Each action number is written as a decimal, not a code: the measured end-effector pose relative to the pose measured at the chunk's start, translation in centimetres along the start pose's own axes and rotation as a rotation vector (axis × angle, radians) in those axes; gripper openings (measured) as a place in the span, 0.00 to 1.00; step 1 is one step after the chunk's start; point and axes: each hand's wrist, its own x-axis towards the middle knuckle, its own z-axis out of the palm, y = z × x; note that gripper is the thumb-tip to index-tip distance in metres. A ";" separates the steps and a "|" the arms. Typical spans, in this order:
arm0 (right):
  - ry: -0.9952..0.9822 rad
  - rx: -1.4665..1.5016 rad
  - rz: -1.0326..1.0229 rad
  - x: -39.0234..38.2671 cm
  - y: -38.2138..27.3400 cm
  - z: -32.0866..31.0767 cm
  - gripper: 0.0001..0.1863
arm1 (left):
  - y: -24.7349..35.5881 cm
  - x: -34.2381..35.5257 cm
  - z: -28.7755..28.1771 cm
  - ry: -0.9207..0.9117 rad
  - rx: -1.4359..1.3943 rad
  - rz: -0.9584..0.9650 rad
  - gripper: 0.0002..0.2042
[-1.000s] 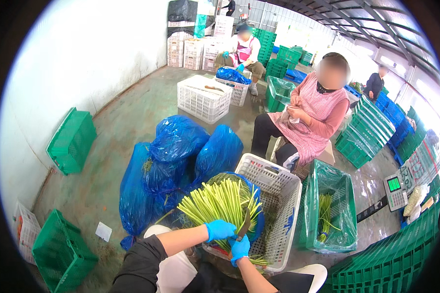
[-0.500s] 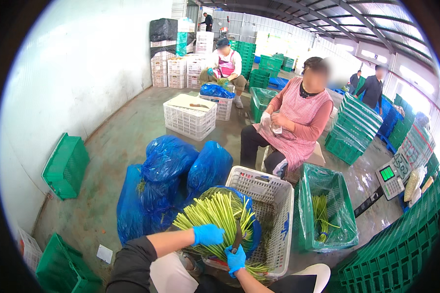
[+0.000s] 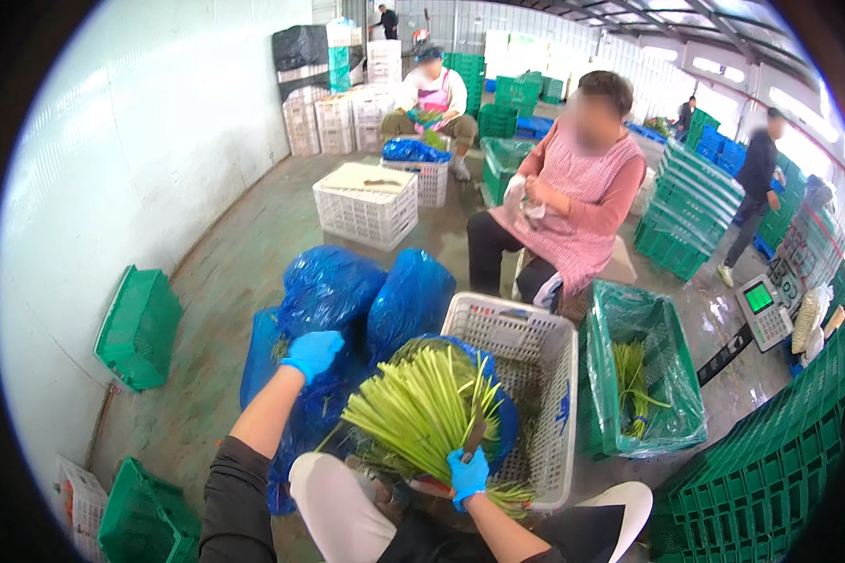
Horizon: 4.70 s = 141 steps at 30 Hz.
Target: The person sits on the floor and uses a knife to trim the ends of long green vegetable stalks. They gather stalks into bundles, cut the ends, and place the trimmed stalks into a white basket.
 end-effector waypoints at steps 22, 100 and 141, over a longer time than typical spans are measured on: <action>-0.127 -0.281 -0.004 1.4 -0.7 0.4 0.14 | 11.4 -5.9 13.7 -0.005 -1.069 -0.037 0.06; -0.135 -0.416 -0.123 -0.5 -1.2 -0.4 0.20 | 12.8 -7.6 13.8 0.052 -0.582 0.179 0.07; -0.419 -0.088 -0.039 1.6 -0.6 -3.0 0.20 | 20.0 -11.5 17.9 -0.092 -1.298 -0.370 0.07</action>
